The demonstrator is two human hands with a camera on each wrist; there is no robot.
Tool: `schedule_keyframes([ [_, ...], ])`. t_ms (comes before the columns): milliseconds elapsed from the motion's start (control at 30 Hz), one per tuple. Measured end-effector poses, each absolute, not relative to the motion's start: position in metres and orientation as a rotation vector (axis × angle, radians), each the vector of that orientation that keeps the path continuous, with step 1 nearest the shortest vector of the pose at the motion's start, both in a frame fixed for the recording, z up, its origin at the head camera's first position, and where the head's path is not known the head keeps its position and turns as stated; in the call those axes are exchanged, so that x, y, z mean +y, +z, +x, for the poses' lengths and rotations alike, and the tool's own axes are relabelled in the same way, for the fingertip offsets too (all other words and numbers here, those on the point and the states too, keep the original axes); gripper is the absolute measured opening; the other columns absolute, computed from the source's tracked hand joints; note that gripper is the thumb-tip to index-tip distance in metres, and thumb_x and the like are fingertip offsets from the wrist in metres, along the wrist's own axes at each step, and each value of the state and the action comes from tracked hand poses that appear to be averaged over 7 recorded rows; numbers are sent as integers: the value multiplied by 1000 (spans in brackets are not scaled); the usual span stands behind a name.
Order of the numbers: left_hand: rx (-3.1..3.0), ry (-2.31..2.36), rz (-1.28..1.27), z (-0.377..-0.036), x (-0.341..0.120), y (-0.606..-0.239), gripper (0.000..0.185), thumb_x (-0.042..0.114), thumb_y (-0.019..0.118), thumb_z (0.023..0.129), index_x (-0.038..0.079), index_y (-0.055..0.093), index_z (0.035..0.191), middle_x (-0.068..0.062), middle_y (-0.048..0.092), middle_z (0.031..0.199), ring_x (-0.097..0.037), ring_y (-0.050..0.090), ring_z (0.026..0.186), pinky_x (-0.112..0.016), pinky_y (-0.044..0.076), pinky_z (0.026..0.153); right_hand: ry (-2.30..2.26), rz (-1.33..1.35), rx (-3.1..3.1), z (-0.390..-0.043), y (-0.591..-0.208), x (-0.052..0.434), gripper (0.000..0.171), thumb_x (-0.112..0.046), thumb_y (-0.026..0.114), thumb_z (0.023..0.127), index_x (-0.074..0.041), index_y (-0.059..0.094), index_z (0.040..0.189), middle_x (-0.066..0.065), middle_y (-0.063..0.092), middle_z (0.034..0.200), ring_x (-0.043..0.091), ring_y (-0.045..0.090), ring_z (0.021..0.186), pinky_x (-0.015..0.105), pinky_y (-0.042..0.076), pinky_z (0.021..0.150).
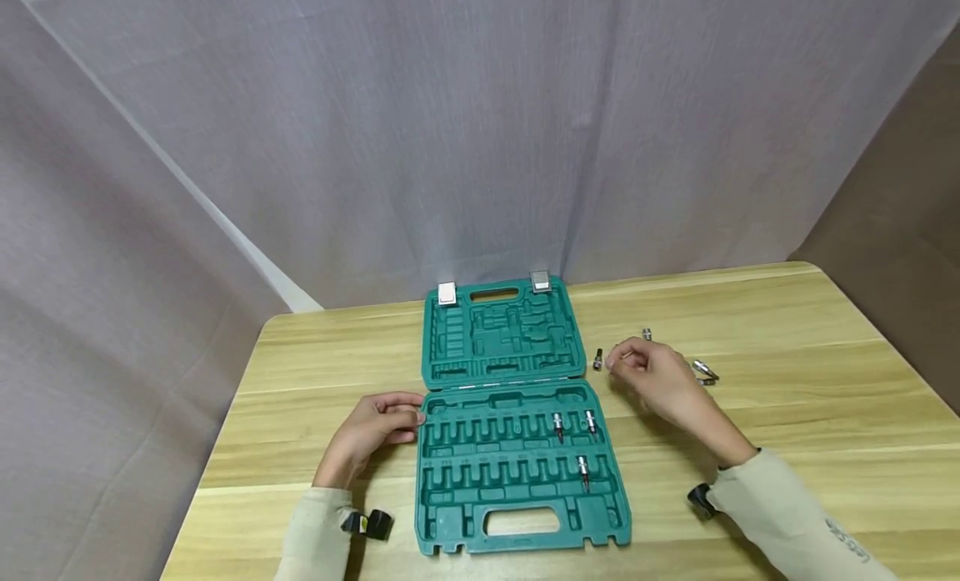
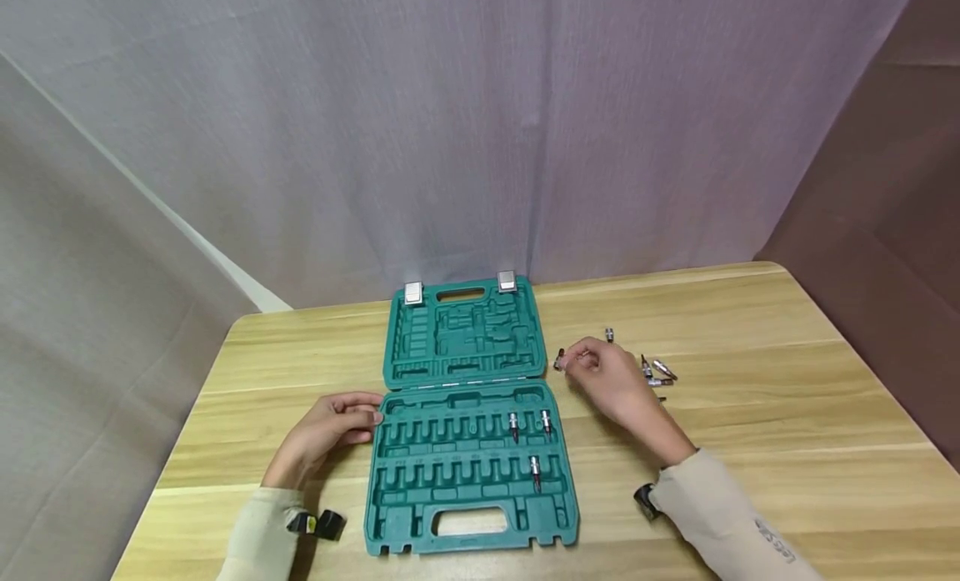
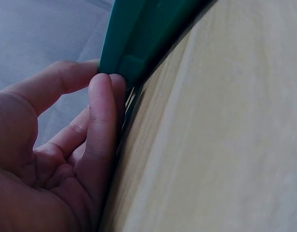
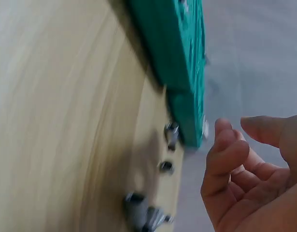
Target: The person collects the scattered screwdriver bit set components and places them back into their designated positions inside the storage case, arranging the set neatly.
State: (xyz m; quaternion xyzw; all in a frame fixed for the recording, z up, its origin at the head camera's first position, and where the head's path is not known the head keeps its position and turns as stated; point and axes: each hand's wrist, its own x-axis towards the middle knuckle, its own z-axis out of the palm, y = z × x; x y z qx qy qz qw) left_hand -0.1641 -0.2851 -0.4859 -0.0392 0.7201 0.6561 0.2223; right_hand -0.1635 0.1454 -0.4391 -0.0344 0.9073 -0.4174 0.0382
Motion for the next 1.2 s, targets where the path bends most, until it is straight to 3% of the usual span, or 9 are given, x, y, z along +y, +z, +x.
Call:
schedule_keyframes([
  [200,1991,1813,-130,-164,-286,-488,40,0,69,95,-10,65,133,-4,76,101,-11,71,83,-23,63,74,-1154,-83,2907,-172,-444,177,22,-16,53,108,-3,70,113,14,72,98,17,50,64,30,41,50],
  [433,2016,1803,-126,-162,-287,-489,40,2,67,95,-10,64,134,-6,77,104,-11,71,84,-24,63,76,-872,-146,2988,-185,-444,199,20,-13,57,105,1,69,112,9,69,86,18,49,61,32,40,53],
  [700,2009,1814,-107,-163,-285,-487,40,2,68,95,-9,65,133,-6,78,102,-12,72,85,-23,63,75,-734,-130,2967,-185,-456,195,24,-12,63,104,3,68,122,11,72,90,18,51,58,33,40,49],
  [900,2015,1808,-110,-163,-284,-487,39,4,69,95,-8,66,133,-7,78,103,-12,72,85,-23,62,75,-669,-131,3060,-181,-462,187,18,-8,68,101,3,70,114,5,63,76,18,47,56,34,36,46],
  [1067,2010,1812,-115,-163,-284,-488,39,3,69,96,-8,66,132,-7,78,102,-12,72,84,-23,63,74,-609,-118,3097,-180,-463,186,17,-11,69,100,3,69,109,9,67,80,21,53,57,37,41,44],
  [1200,2010,1816,-118,-164,-284,-489,39,2,69,95,-9,66,132,-6,77,101,-12,72,84,-23,62,74,-613,-120,3103,-182,-463,185,12,-9,63,103,2,69,104,8,67,77,20,52,54,34,40,42],
])
